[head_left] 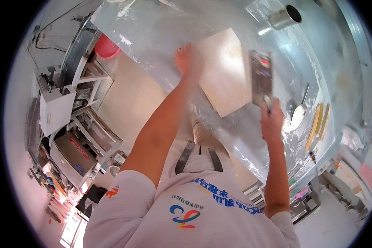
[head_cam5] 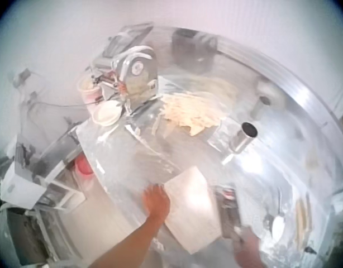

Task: The person flattens a piece of dough on a metal table using a scraper, then cuts it into smaller rectangular sheets. They feed the sheets into a pasta machine to produce long strands of noodles, which are collected and placed on the table.

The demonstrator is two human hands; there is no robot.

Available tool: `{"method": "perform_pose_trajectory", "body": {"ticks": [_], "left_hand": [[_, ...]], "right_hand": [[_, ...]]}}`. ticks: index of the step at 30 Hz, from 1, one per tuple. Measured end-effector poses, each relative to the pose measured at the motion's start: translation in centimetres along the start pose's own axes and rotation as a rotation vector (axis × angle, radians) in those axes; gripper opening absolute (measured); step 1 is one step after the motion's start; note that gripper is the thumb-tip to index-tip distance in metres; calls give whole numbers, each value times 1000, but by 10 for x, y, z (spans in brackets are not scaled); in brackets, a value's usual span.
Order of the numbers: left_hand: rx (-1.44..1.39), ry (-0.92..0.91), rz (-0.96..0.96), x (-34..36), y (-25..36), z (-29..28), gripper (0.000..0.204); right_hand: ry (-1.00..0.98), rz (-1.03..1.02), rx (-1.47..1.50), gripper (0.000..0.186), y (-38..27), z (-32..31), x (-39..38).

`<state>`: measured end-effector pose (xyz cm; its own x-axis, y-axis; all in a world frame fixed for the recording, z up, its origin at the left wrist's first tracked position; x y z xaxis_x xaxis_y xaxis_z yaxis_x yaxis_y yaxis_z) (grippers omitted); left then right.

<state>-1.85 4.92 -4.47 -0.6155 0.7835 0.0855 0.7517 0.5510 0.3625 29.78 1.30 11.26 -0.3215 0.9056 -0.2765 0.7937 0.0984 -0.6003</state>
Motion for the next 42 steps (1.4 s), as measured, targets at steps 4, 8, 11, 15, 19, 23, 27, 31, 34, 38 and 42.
{"method": "perform_pose_trajectory", "body": {"ticks": [4,8,11,15,19,23,27,31,34,38,42], "left_hand": [[6,-37,-16,-1,-4,-3,28],[-57,-30,-21,0,-9,-1,23],[-112,-77,-14,2,-8,-9,21],[-91,-90,-45,4,-7,-10,19],[-99,-76,-30,5,-8,-7,18],[-90,-61,-20,4,-7,-9,18],[-101,-35,-19,6,-6,-9,17],[-93,-44,-19,7,-5,-8,16],[-84,-49,-5,8,-6,-7,15],[-119,-77,6,10,-6,-8,13],[-115,-95,7,8,-7,-7,12]], "right_hand": [[-205,-209,-176,16,-68,52,87],[-282,-228,-338,17,-87,75,109],[-337,-202,-347,15,-87,80,114],[-336,-213,-366,15,-88,82,114],[-347,-175,-387,15,-91,81,120],[-380,-162,-415,16,-89,76,124],[-395,-181,-400,16,-86,75,123],[-410,-202,-394,17,-78,79,127],[-456,-208,-400,21,-79,79,133],[-472,-220,-413,34,-70,87,138],[-534,-167,-481,43,-74,93,149]]}}
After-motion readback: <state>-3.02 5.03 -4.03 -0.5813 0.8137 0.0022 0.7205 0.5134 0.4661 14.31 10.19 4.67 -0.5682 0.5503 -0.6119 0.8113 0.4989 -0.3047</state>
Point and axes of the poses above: each hand's wrist, its own x-axis towards the middle knuckle, its own z-axis out of the palm, y = z × x, the point moved 1 cm from there along x, towards the middle knuckle, and after that the axes turned 10 degrees about -y, right-handed, at the moved point
